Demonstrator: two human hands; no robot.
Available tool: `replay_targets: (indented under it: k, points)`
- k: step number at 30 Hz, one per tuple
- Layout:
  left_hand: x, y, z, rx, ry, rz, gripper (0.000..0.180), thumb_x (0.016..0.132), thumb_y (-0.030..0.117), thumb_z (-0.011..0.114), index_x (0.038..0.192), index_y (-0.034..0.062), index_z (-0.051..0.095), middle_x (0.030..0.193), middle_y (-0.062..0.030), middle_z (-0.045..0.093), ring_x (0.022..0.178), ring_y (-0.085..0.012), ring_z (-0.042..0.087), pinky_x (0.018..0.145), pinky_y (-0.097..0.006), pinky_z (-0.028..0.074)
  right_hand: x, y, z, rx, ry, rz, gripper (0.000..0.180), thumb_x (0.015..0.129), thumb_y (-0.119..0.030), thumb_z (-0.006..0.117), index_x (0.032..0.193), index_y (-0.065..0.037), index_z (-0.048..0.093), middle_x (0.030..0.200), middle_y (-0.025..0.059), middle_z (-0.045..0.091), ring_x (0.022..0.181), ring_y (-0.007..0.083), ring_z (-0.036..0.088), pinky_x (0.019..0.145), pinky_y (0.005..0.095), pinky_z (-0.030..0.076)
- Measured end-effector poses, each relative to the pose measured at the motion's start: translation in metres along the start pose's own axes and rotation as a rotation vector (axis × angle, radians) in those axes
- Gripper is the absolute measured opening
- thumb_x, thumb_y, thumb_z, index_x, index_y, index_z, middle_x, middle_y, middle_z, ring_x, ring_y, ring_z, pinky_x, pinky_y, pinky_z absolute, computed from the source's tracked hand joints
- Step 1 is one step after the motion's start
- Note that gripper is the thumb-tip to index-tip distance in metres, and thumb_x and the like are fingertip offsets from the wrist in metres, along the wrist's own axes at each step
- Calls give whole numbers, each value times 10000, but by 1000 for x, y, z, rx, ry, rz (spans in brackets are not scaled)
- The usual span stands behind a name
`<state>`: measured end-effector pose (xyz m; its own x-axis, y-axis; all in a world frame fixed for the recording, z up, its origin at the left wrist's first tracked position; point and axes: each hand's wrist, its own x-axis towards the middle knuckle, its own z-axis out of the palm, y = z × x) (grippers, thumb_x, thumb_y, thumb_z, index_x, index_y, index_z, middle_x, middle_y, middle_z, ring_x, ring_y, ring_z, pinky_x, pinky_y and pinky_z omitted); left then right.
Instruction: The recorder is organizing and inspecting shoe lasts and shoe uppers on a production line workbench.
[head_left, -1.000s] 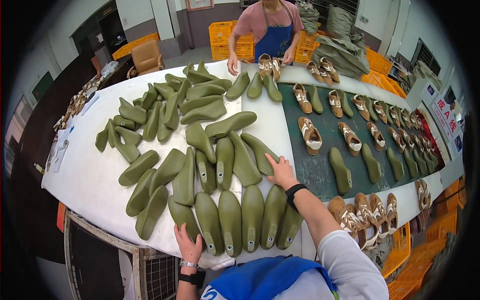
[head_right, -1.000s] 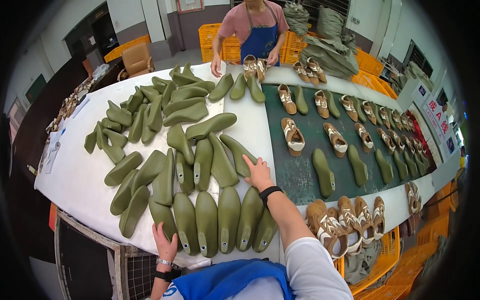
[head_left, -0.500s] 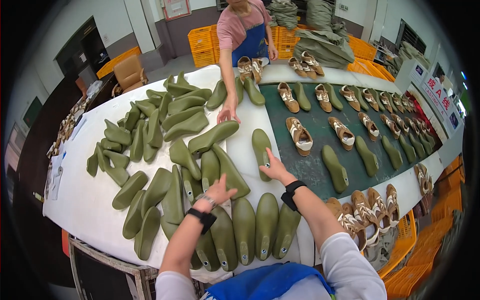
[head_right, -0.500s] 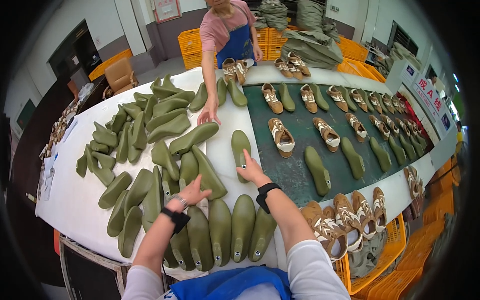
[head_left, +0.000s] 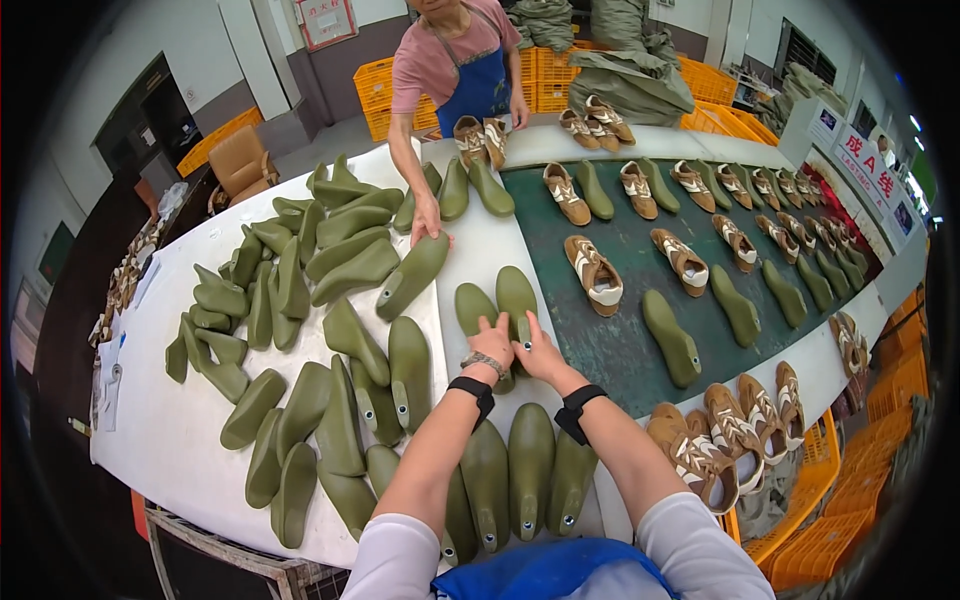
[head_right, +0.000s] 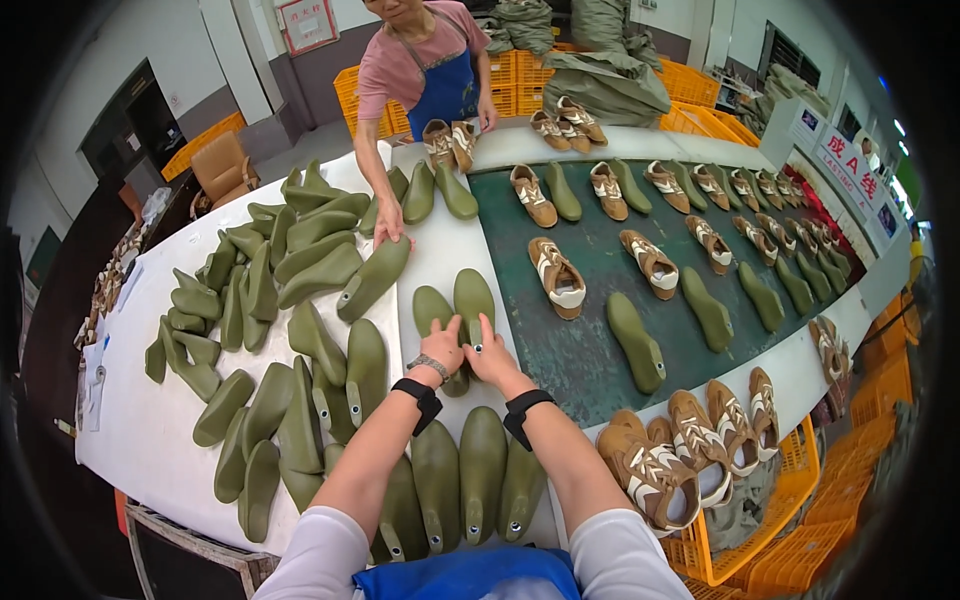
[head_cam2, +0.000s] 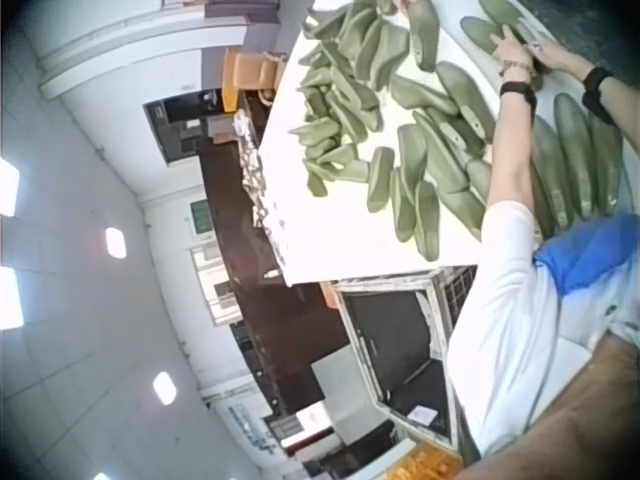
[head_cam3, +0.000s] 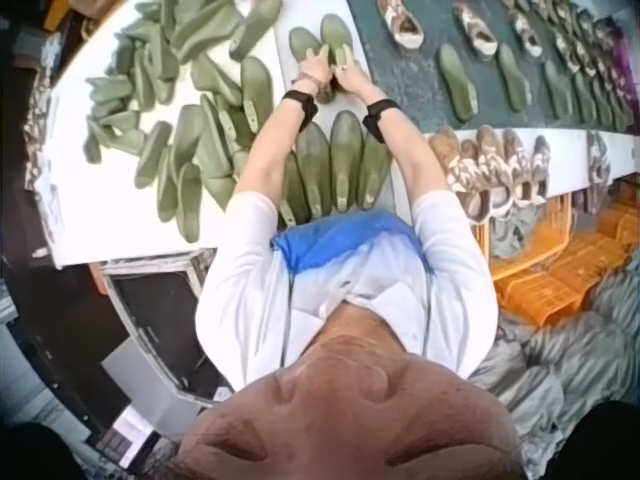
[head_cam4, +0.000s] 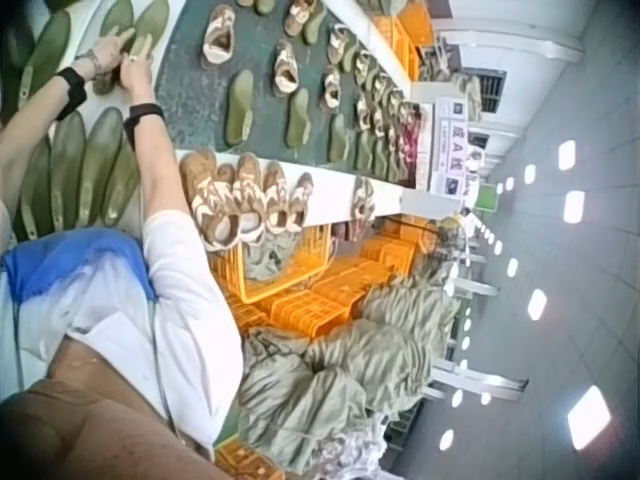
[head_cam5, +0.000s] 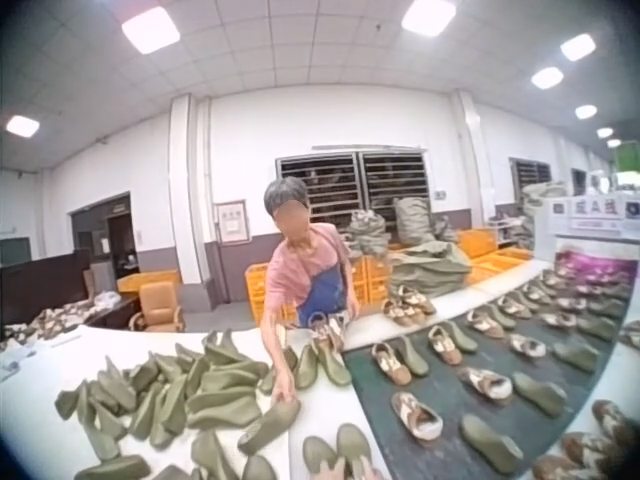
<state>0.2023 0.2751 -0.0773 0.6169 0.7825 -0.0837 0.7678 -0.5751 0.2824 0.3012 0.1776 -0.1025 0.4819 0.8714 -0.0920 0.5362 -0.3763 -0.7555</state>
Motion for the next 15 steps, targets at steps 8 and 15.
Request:
replay_targets:
  k: [8,15]
  points:
    - [85,-84,-69,108,391,-93,851,644,355,703,1340,115,276,1148,-190,465,1060,-380,448,901,-434,399,-12,-14,-12,-49,31,119,727,819,-346,500,1388,-214,68,1229,272,381,988,448,507,849,473,421]
    - [119,-81,-15,40,-235,-147,803,718,355,632,1380,153,226,1354,-246,292,1274,-390,264,994,-445,314,-3,-13,-6,-68,68,101,717,804,-329,500,1385,-225,93,1223,257,392,972,435,520,840,478,424]
